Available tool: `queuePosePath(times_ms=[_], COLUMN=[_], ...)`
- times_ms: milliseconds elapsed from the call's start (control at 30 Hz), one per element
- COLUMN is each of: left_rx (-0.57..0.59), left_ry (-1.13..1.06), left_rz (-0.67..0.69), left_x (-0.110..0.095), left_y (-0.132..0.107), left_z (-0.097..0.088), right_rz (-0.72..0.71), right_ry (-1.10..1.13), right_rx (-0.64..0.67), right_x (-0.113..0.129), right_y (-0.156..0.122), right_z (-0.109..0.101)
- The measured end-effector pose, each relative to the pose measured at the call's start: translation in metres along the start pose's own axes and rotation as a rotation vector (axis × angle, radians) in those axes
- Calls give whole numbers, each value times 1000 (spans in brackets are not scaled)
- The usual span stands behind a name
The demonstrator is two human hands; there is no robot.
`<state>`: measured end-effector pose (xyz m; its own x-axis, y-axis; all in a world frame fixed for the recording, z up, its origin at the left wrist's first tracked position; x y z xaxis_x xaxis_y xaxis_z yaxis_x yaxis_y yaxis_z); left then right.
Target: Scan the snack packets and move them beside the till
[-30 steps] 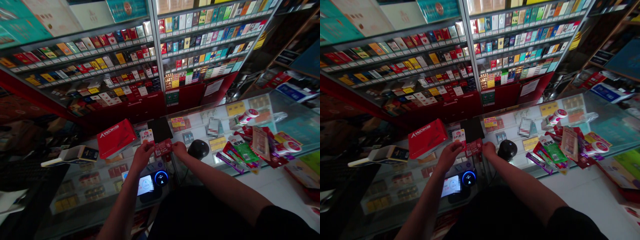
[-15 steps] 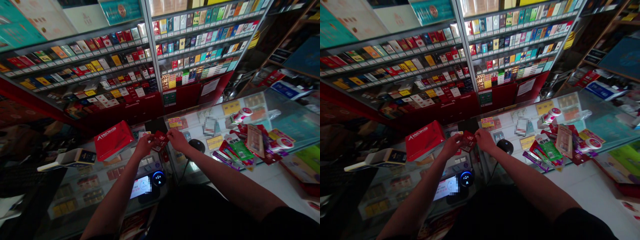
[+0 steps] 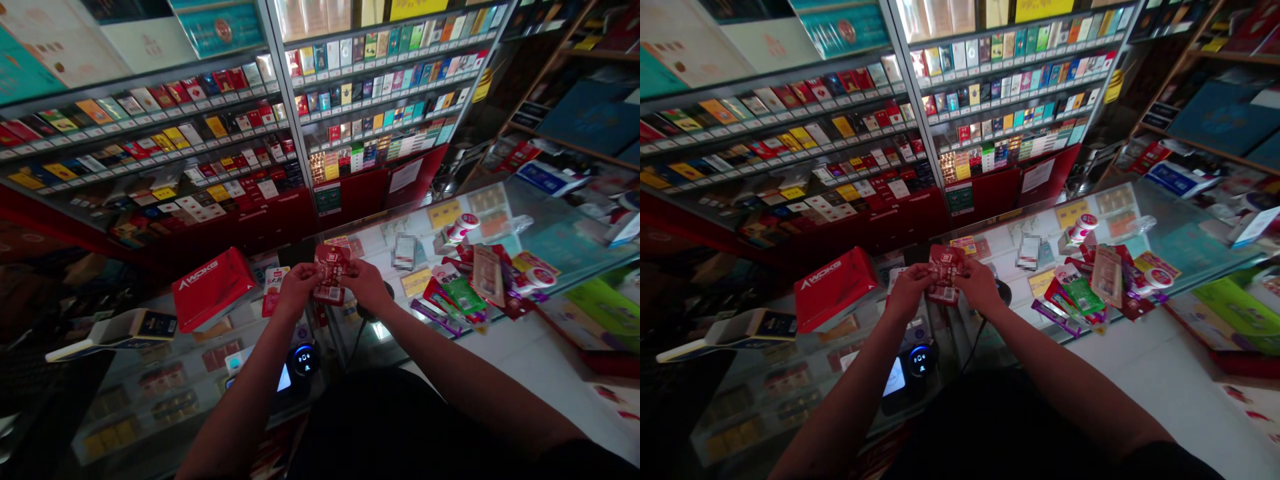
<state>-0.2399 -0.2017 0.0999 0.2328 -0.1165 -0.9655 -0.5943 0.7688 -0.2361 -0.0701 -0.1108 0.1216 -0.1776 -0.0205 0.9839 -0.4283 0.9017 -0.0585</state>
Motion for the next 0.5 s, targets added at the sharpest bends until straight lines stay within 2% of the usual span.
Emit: queuePosePath(times_ms=[267, 500], left_rx=[78, 169], left_ry=[38, 35], left_rz=[47, 82], left_x=[-8, -8], left_y=[6, 28], left_z=[43, 84], right_rz=[-4, -12], right_ry=[-96, -42], right_rx=[-162, -240], right_x=[-1, -9], right_y=[8, 22], right_z=[-56, -93])
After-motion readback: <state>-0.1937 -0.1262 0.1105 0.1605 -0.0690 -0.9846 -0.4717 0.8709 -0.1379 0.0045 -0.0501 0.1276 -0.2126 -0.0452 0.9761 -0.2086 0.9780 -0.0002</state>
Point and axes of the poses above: each hand's wrist, its own y-axis towards the middle knuckle, its own z-axis out of the palm, x = y × z, the point moved 8 cm from there along y, towards the middle knuckle, and after that the axes turned 6 degrees about -x, right-handed, at the moved point
